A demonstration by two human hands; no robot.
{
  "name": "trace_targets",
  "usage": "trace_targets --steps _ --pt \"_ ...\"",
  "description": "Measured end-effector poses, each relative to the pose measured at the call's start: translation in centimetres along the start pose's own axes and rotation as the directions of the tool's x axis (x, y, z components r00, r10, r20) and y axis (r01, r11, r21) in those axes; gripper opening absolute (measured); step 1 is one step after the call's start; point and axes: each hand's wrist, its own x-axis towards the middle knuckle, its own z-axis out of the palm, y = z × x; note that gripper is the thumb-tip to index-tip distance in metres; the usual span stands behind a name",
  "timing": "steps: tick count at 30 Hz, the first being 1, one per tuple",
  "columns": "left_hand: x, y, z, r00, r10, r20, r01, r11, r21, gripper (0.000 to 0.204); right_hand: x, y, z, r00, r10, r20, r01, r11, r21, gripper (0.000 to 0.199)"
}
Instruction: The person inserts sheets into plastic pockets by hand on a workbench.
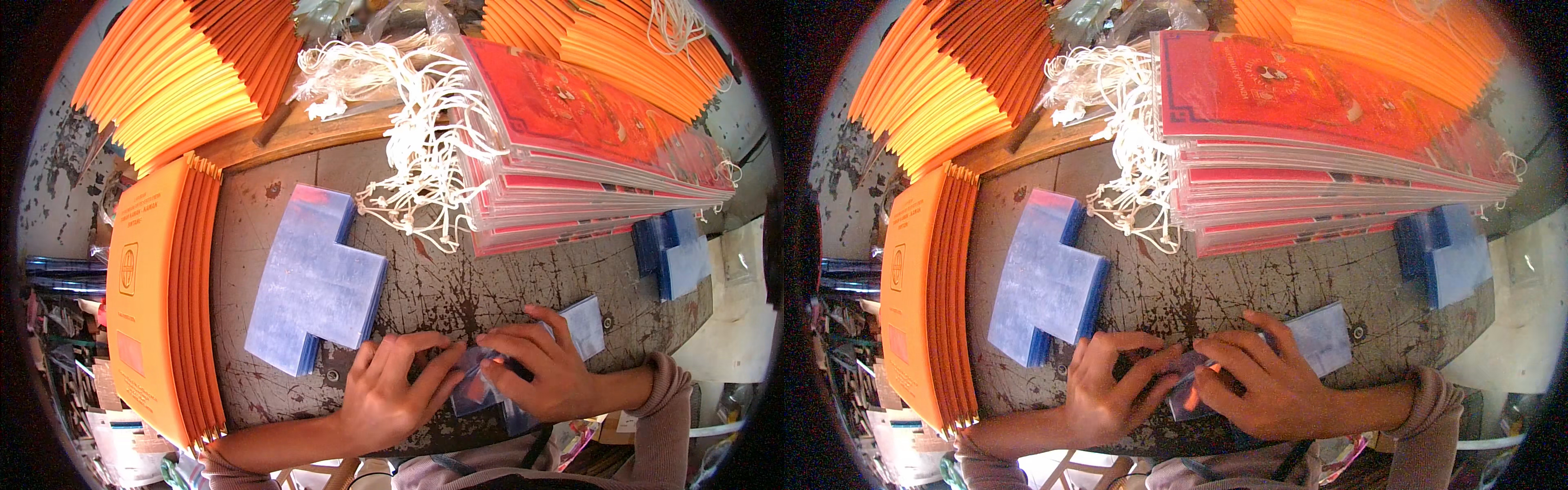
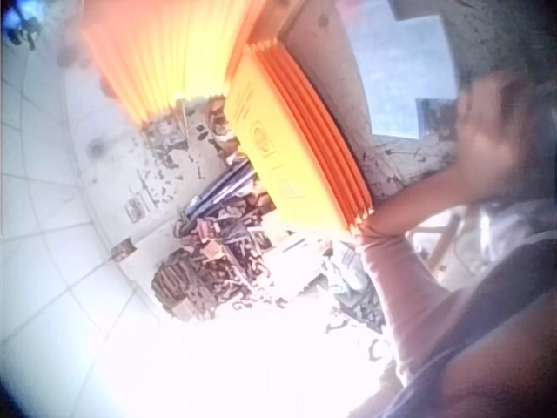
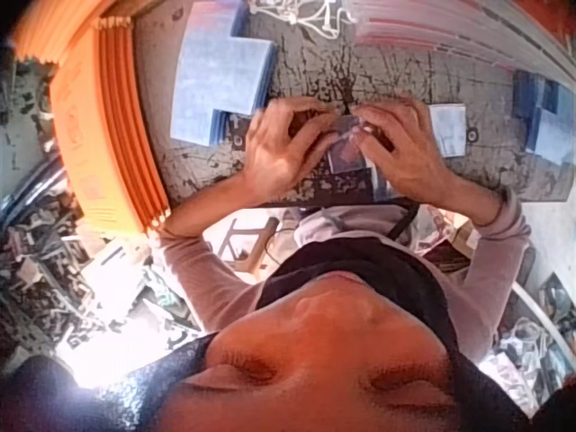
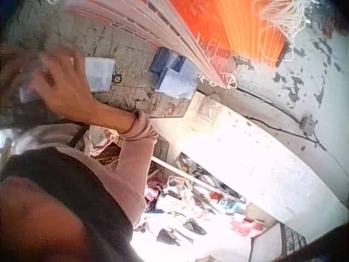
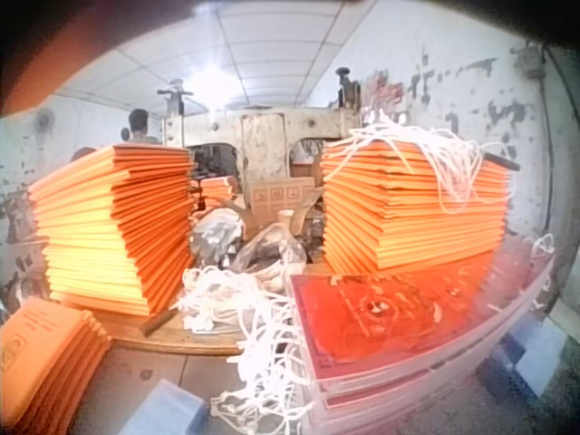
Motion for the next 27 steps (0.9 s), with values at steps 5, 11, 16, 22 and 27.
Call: trace_targets --steps 5,11,16,22,27 --pt "-0.32 -0.05 0.27 0.996 0.08 -0.048 -0.077 0.995 0.067 0.026 -0.22 -0.25 -0.13 0.999 -0.051 -0.018 0.049 0.996 -0.078 0.019" --pt "-0.81 -0.37 0.33 0.986 0.161 -0.041 -0.157 0.983 0.097 0.024 -0.18 -0.02 -0.18 0.998 -0.059 -0.029 0.059 0.998 -0.028 0.023" --pt "-0.55 -0.12 0.18 0.991 0.13 -0.037 -0.131 0.991 -0.028 0.02 0.03 -0.17 -0.17 0.999 0.04 0.023 -0.042 0.996 0.075 0.03" --pt "-0.01 -0.23 0.24 0.998 0.045 -0.037 -0.048 0.995 -0.085 0.025 0.36 -0.06 -0.21 0.999 0.032 -0.006 -0.032 0.996 0.081 0.03" --pt "-0.13 -0.19 0.17 1.0 0.017 0.001 -0.017 0.999 -0.029 0.031 0.11 -0.08 -0.35 0.998 -0.063 0.017 0.063 0.998 0.0 0.031"
